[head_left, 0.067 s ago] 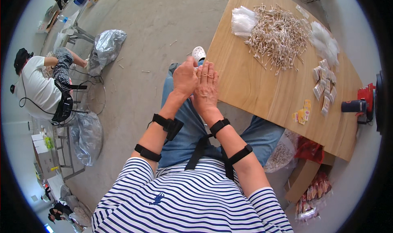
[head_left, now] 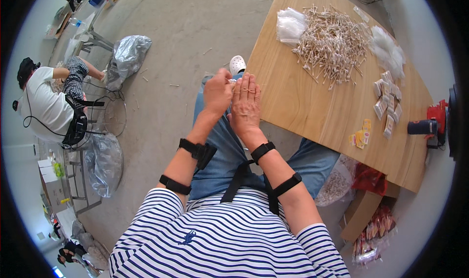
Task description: Packaging loose cotton swabs into small plastic bags with labels.
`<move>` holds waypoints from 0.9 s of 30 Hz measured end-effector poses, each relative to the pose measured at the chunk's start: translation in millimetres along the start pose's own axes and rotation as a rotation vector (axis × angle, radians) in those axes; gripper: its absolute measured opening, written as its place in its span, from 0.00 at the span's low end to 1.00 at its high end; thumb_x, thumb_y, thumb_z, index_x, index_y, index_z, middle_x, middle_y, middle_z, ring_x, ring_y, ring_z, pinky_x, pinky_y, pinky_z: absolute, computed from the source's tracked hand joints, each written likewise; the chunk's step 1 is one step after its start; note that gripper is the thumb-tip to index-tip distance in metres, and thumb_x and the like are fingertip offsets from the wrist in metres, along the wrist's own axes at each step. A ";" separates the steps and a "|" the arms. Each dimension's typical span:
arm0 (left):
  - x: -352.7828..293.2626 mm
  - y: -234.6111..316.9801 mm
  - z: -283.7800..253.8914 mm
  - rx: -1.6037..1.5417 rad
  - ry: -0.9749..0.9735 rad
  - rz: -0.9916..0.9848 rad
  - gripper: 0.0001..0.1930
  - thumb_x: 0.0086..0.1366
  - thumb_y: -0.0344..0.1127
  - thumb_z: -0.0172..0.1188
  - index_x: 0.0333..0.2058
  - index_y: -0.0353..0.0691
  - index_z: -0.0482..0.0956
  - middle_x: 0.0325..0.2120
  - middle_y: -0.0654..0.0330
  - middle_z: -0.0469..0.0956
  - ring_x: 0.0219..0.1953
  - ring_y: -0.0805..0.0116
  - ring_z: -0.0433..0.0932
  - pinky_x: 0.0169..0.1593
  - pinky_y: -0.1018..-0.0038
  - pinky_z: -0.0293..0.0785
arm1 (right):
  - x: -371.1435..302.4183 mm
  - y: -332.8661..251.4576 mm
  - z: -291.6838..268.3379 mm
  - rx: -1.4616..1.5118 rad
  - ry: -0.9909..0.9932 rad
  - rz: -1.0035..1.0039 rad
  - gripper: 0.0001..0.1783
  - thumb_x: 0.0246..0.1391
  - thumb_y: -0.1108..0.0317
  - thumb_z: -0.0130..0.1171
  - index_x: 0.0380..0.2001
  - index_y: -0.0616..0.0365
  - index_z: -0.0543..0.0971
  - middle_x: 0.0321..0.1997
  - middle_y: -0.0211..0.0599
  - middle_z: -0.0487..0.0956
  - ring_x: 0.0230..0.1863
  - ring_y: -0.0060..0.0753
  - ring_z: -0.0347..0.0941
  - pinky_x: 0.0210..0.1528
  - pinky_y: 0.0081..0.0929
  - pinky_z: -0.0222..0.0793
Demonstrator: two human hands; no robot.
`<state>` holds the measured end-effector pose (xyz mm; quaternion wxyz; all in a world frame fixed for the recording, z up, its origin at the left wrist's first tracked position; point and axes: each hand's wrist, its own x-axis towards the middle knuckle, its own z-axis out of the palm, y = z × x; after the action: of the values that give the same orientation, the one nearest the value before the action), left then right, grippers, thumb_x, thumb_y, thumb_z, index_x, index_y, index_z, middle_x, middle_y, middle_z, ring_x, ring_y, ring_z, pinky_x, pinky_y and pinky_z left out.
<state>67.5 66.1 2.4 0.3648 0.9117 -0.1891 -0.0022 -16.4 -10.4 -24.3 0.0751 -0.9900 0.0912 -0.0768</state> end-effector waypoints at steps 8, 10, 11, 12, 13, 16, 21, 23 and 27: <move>-70.2 -19.7 -25.1 -0.822 0.005 -0.556 0.12 0.66 0.35 0.63 0.43 0.35 0.74 0.37 0.57 0.81 0.40 0.65 0.82 0.43 0.74 0.78 | 0.0 4.3 -17.8 0.093 -0.062 0.010 0.58 0.40 0.57 0.71 0.70 0.71 0.52 0.77 0.58 0.47 0.79 0.56 0.37 0.77 0.46 0.34; -71.3 -18.8 -18.3 -1.062 -0.038 -0.663 0.14 0.67 0.36 0.63 0.44 0.35 0.73 0.38 0.57 0.81 0.42 0.65 0.82 0.45 0.73 0.77 | -0.1 3.8 -16.7 0.104 -0.076 0.011 0.53 0.44 0.59 0.66 0.69 0.71 0.54 0.77 0.58 0.47 0.79 0.55 0.37 0.78 0.46 0.33; -70.5 -16.8 -16.2 -1.301 -0.089 -0.763 0.15 0.68 0.38 0.62 0.46 0.36 0.72 0.39 0.57 0.81 0.44 0.66 0.81 0.47 0.73 0.77 | -0.5 3.9 -11.8 0.091 -0.042 0.006 0.53 0.45 0.59 0.66 0.69 0.71 0.54 0.77 0.58 0.47 0.79 0.55 0.37 0.78 0.46 0.33; -66.2 -30.5 -2.6 -1.407 -0.112 -0.734 0.15 0.67 0.39 0.64 0.45 0.37 0.73 0.39 0.57 0.81 0.46 0.67 0.80 0.49 0.71 0.77 | -1.0 4.6 -8.2 0.077 -0.007 0.002 0.52 0.46 0.59 0.65 0.69 0.71 0.54 0.77 0.58 0.47 0.79 0.55 0.36 0.78 0.47 0.33; -60.3 -41.5 8.0 -1.413 -0.107 -0.735 0.15 0.67 0.39 0.64 0.45 0.37 0.73 0.39 0.57 0.81 0.46 0.67 0.80 0.49 0.71 0.77 | -0.7 4.4 -8.2 0.074 -0.010 -0.004 0.52 0.46 0.59 0.65 0.69 0.71 0.54 0.77 0.58 0.47 0.79 0.55 0.36 0.78 0.47 0.33; -38.9 -47.3 25.2 -1.518 -0.059 -0.805 0.14 0.65 0.38 0.66 0.43 0.37 0.76 0.40 0.56 0.81 0.44 0.66 0.81 0.49 0.68 0.79 | -0.1 4.1 -10.4 0.093 -0.052 0.004 0.49 0.49 0.61 0.62 0.69 0.71 0.54 0.77 0.58 0.47 0.79 0.55 0.37 0.77 0.48 0.33; -18.2 -35.2 45.1 -1.727 0.123 -0.743 0.13 0.58 0.32 0.73 0.39 0.38 0.80 0.38 0.59 0.82 0.39 0.65 0.83 0.43 0.69 0.81 | 1.6 -2.1 -4.3 0.047 0.001 0.046 0.42 0.55 0.65 0.56 0.69 0.71 0.54 0.76 0.59 0.48 0.79 0.56 0.39 0.77 0.49 0.34; -16.5 -34.9 50.1 -1.707 0.136 -0.744 0.12 0.58 0.31 0.72 0.39 0.37 0.81 0.38 0.59 0.83 0.39 0.66 0.83 0.44 0.69 0.82 | 2.3 -3.1 2.1 0.044 0.037 0.033 0.43 0.55 0.65 0.57 0.69 0.73 0.54 0.76 0.61 0.48 0.78 0.57 0.39 0.77 0.49 0.35; -17.5 -24.3 48.6 -1.703 0.137 -0.761 0.12 0.58 0.29 0.71 0.40 0.37 0.81 0.38 0.60 0.83 0.38 0.66 0.83 0.43 0.69 0.82 | 3.6 -3.9 5.8 0.086 0.094 0.033 0.42 0.55 0.65 0.57 0.68 0.74 0.54 0.76 0.63 0.48 0.78 0.59 0.39 0.77 0.50 0.35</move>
<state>52.7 56.0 -51.8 0.8951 0.3357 0.2092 -0.2057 -11.3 -6.5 -28.8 0.1143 -0.9796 0.1074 -0.1258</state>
